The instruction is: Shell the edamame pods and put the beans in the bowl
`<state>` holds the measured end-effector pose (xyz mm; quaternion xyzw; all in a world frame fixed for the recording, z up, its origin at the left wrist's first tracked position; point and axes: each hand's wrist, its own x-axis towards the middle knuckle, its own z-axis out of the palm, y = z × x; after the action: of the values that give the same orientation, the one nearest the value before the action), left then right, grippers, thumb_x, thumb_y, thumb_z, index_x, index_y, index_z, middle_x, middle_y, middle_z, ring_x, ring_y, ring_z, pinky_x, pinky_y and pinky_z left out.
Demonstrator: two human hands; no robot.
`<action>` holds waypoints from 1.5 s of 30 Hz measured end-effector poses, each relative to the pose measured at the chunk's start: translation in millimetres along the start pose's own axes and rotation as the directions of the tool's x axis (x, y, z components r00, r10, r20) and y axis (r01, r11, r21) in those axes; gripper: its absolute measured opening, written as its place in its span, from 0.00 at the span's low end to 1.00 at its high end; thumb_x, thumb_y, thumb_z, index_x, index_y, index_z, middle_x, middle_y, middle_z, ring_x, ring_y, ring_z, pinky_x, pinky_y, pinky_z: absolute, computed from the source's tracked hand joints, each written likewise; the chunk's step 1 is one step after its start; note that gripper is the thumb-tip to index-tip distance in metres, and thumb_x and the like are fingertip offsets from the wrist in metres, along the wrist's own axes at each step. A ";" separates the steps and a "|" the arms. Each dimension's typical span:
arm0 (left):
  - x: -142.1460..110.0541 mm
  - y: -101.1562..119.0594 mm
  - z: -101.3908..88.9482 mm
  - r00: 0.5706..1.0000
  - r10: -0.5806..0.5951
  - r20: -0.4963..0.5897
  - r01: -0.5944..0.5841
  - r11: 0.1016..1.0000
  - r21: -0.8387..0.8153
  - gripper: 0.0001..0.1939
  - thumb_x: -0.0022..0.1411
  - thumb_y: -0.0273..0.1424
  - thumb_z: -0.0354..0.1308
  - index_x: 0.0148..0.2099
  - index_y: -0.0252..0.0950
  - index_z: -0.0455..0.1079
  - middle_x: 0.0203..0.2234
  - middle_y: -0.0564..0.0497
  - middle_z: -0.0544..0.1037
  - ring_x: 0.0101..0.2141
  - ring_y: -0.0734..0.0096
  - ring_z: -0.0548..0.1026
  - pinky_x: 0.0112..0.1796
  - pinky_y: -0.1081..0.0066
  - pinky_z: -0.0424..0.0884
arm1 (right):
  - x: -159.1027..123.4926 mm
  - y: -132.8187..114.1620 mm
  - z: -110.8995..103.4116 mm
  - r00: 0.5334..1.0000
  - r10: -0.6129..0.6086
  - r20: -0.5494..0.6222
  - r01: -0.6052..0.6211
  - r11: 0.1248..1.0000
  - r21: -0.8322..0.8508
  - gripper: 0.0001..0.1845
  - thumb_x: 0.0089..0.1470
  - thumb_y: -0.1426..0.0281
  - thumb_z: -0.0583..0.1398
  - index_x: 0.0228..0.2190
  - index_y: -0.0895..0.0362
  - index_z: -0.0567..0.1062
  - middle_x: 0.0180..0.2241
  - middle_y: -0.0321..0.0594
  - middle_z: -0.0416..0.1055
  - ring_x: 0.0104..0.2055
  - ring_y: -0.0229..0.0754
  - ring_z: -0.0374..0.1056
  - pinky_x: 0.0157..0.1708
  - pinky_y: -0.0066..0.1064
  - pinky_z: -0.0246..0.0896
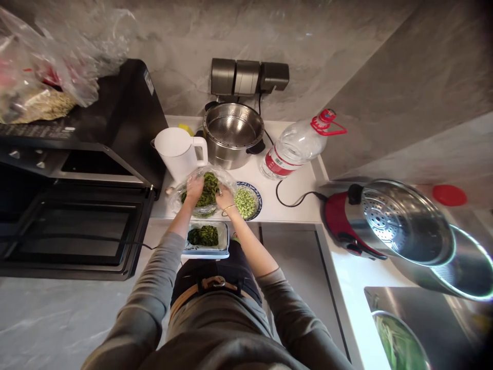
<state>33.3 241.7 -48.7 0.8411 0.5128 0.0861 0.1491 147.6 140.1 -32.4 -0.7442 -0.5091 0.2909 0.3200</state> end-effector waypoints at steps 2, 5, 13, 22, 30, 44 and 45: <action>-16.8 -0.7 -2.1 0.998 0.009 -0.058 -0.011 0.999 -0.048 0.12 0.63 0.24 0.49 0.45 0.32 0.71 0.42 0.39 0.77 0.52 0.54 0.68 0.56 0.57 0.59 | -11.7 -3.6 -0.7 0.991 0.124 0.054 -0.126 0.991 0.048 0.19 0.51 0.72 0.54 0.46 0.55 0.73 0.49 0.46 0.73 0.56 0.52 0.63 0.60 0.49 0.50; -50.1 3.4 -3.2 0.982 -0.033 -0.186 -0.017 0.964 -0.264 0.12 0.65 0.27 0.49 0.47 0.34 0.71 0.41 0.42 0.78 0.46 0.60 0.73 0.51 0.62 0.65 | -28.8 -13.4 4.2 0.981 0.152 0.118 -0.167 0.978 0.124 0.11 0.54 0.66 0.55 0.37 0.55 0.74 0.39 0.45 0.76 0.46 0.48 0.71 0.52 0.43 0.61; -155.7 19.9 0.0 0.968 -0.194 -0.158 0.051 0.771 -0.635 0.11 0.65 0.33 0.50 0.45 0.35 0.70 0.37 0.46 0.79 0.35 0.69 0.77 0.38 0.70 0.72 | -76.1 -13.8 34.6 0.928 0.244 0.282 -0.370 0.694 0.618 0.20 0.53 0.53 0.56 0.20 0.53 0.60 0.14 0.27 0.55 0.14 0.31 0.51 0.15 0.24 0.48; -203.8 21.8 -12.3 0.995 0.097 0.011 -0.093 0.972 -0.215 0.10 0.67 0.34 0.47 0.40 0.37 0.68 0.34 0.45 0.76 0.39 0.62 0.74 0.41 0.65 0.69 | -118.4 6.1 33.2 0.858 0.242 0.453 -0.501 0.587 0.636 0.27 0.46 0.49 0.57 0.12 0.53 0.55 0.09 0.26 0.47 0.12 0.29 0.40 0.13 0.26 0.33; -217.3 41.5 -10.5 0.998 -0.047 -0.032 0.032 0.926 -0.375 0.16 0.68 0.34 0.40 0.30 0.38 0.63 0.25 0.49 0.72 0.30 0.68 0.72 0.34 0.70 0.65 | -145.7 -1.5 38.4 0.955 0.167 0.245 -0.294 0.646 0.704 0.26 0.52 0.48 0.52 0.14 0.53 0.57 0.14 0.31 0.51 0.18 0.34 0.47 0.19 0.29 0.47; -220.1 32.6 -28.6 0.990 0.137 0.034 -0.104 0.871 -0.480 0.19 0.67 0.38 0.42 0.25 0.38 0.63 0.20 0.51 0.68 0.25 0.72 0.68 0.32 0.71 0.64 | -146.8 -11.2 10.7 0.751 0.115 0.650 -0.629 0.423 0.652 0.14 0.44 0.60 0.59 0.23 0.53 0.60 0.13 0.26 0.53 0.13 0.30 0.43 0.14 0.24 0.31; -221.1 31.4 -29.3 0.983 0.182 0.039 -0.149 0.894 -0.423 0.19 0.67 0.36 0.42 0.25 0.38 0.64 0.20 0.51 0.69 0.26 0.71 0.68 0.32 0.71 0.64 | -147.2 -10.4 7.7 0.714 0.105 0.692 -0.665 0.411 0.624 0.13 0.43 0.62 0.60 0.23 0.53 0.60 0.13 0.26 0.54 0.13 0.29 0.44 0.14 0.24 0.30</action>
<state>-50.7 36.5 -8.7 0.8329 0.4028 0.1734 0.3375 89.8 5.4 -13.4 -0.4720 -0.1717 0.7692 0.3950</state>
